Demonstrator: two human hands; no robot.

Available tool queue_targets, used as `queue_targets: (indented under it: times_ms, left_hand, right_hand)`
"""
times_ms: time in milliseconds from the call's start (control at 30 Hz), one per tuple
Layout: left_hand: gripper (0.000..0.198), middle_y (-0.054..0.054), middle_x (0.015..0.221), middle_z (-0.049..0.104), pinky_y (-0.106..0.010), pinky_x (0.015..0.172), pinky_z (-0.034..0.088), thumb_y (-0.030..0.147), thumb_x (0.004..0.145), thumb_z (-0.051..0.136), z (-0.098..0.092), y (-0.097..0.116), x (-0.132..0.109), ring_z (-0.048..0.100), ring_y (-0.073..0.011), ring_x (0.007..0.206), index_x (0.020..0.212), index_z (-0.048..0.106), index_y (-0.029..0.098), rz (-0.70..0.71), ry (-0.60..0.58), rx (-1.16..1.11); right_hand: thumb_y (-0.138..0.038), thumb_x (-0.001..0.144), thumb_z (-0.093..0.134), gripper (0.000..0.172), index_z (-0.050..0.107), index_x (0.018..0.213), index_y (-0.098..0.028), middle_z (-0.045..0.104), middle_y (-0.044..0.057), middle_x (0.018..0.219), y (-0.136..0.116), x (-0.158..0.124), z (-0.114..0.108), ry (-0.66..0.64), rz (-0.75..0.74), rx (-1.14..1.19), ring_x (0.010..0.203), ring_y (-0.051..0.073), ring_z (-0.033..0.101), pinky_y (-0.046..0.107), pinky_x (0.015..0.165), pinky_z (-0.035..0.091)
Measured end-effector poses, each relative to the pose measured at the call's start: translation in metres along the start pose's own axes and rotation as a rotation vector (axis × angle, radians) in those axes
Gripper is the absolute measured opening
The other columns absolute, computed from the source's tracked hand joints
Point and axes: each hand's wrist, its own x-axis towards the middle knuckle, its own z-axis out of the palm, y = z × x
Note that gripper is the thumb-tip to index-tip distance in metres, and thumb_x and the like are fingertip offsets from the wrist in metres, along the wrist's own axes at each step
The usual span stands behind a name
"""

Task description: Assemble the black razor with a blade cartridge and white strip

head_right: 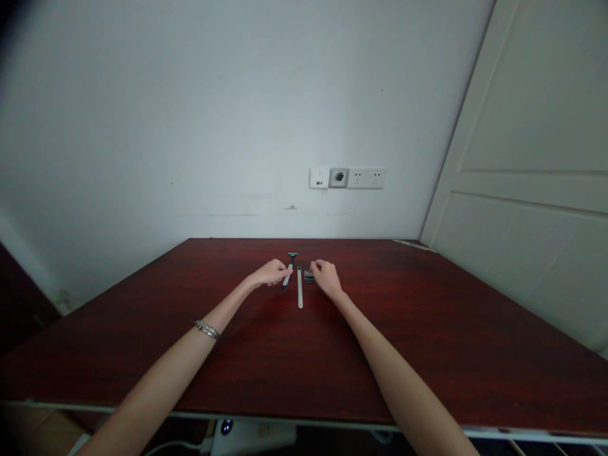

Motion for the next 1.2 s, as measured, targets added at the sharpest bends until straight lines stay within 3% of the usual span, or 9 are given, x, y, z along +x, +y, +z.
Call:
queue_targets:
  times_ms: [133, 233, 333, 533, 733, 833, 933, 1067, 1200]
  left_hand:
    - [0.045, 0.003, 0.041, 0.043, -0.017, 0.034, 0.026, 0.051, 0.08, 0.039, 0.002, 0.005, -0.003, 0.036, -0.0049, 0.032, 0.059, 0.052, 0.012, 0.15, -0.067, -0.128]
    - [0.043, 0.004, 0.042, 0.043, -0.017, 0.033, 0.025, 0.049, 0.081, 0.038, 0.003, 0.006, -0.002, 0.036, -0.0046, 0.032, 0.061, 0.05, 0.013, 0.163, -0.061, -0.159]
    - [0.041, 0.004, 0.043, 0.044, -0.016, 0.033, 0.024, 0.047, 0.082, 0.038, 0.004, 0.005, -0.001, 0.035, -0.0041, 0.032, 0.064, 0.05, 0.013, 0.177, -0.073, -0.19]
    - [0.041, 0.003, 0.048, 0.05, -0.016, 0.035, 0.028, 0.049, 0.08, 0.042, 0.002, 0.007, -0.002, 0.044, -0.0052, 0.037, 0.07, 0.054, 0.011, 0.181, -0.141, -0.222]
    - [0.044, -0.003, 0.057, 0.059, -0.019, 0.042, 0.039, 0.053, 0.07, 0.056, -0.009, -0.003, -0.001, 0.057, -0.0116, 0.048, 0.07, 0.059, 0.009, 0.056, -0.232, -0.239]
    - [0.044, -0.007, 0.066, 0.064, -0.024, 0.05, 0.046, 0.052, 0.071, 0.056, -0.011, -0.016, 0.005, 0.062, -0.0152, 0.058, 0.078, 0.06, 0.009, -0.038, -0.092, -0.446]
    - [0.045, -0.014, 0.081, 0.066, -0.03, 0.065, 0.05, 0.05, 0.081, 0.044, -0.011, -0.024, 0.011, 0.064, -0.0179, 0.072, 0.086, 0.058, 0.008, -0.123, 0.006, -0.844]
    - [0.051, -0.021, 0.095, 0.063, -0.034, 0.079, 0.049, 0.045, 0.088, 0.028, -0.007, -0.019, 0.016, 0.063, -0.0217, 0.086, 0.093, 0.056, 0.002, -0.203, -0.066, -1.278]
    - [0.06, -0.025, 0.103, 0.058, -0.031, 0.081, 0.048, 0.048, 0.087, 0.023, 0.0, -0.007, 0.019, 0.06, -0.0224, 0.093, 0.105, 0.05, -0.002, -0.212, -0.084, -1.46]
  right_hand:
    - [-0.04, 0.076, 0.043, 0.035, 0.065, 0.078, -0.013, 0.06, 0.004, 0.065, -0.015, -0.002, 0.01, -0.116, 0.05, 0.402, 0.056, 0.012, 0.051, 0.021, 0.05, 0.036]
    - [-0.046, 0.073, 0.048, 0.037, 0.063, 0.081, -0.013, 0.054, 0.001, 0.061, -0.023, -0.007, 0.014, -0.261, 0.217, 0.658, 0.049, 0.009, 0.043, 0.018, 0.039, 0.029]
    - [-0.047, 0.07, 0.054, 0.037, 0.062, 0.083, -0.014, 0.053, 0.001, 0.063, -0.028, -0.013, 0.017, -0.325, 0.258, 0.845, 0.05, 0.007, 0.042, 0.015, 0.039, 0.027]
    - [-0.047, 0.066, 0.061, 0.038, 0.063, 0.083, -0.013, 0.045, -0.004, 0.053, -0.03, -0.016, 0.019, -0.301, 0.214, 0.919, 0.046, 0.005, 0.037, 0.014, 0.039, 0.026]
    - [-0.043, 0.064, 0.065, 0.032, 0.061, 0.077, -0.014, 0.054, -0.001, 0.062, -0.027, -0.011, 0.017, -0.153, 0.221, 0.882, 0.052, 0.007, 0.046, 0.017, 0.042, 0.035]
    - [-0.038, 0.068, 0.065, 0.026, 0.057, 0.076, -0.015, 0.058, 0.002, 0.071, -0.03, -0.013, 0.014, -0.216, 0.287, 1.048, 0.059, 0.009, 0.053, 0.019, 0.049, 0.043]
    - [-0.032, 0.071, 0.064, 0.021, 0.052, 0.078, -0.016, 0.06, 0.003, 0.072, -0.036, -0.019, 0.013, -0.381, 0.343, 1.182, 0.06, 0.011, 0.057, 0.025, 0.055, 0.049]
    - [-0.029, 0.074, 0.061, 0.018, 0.048, 0.079, -0.017, 0.054, -0.002, 0.062, -0.041, -0.024, 0.016, -0.542, 0.333, 1.263, 0.051, 0.009, 0.053, 0.024, 0.05, 0.047]
    - [-0.034, 0.078, 0.057, 0.02, 0.045, 0.076, -0.019, 0.045, -0.006, 0.054, -0.045, -0.025, 0.019, -0.6, 0.356, 1.359, 0.042, 0.005, 0.041, 0.019, 0.044, 0.04]
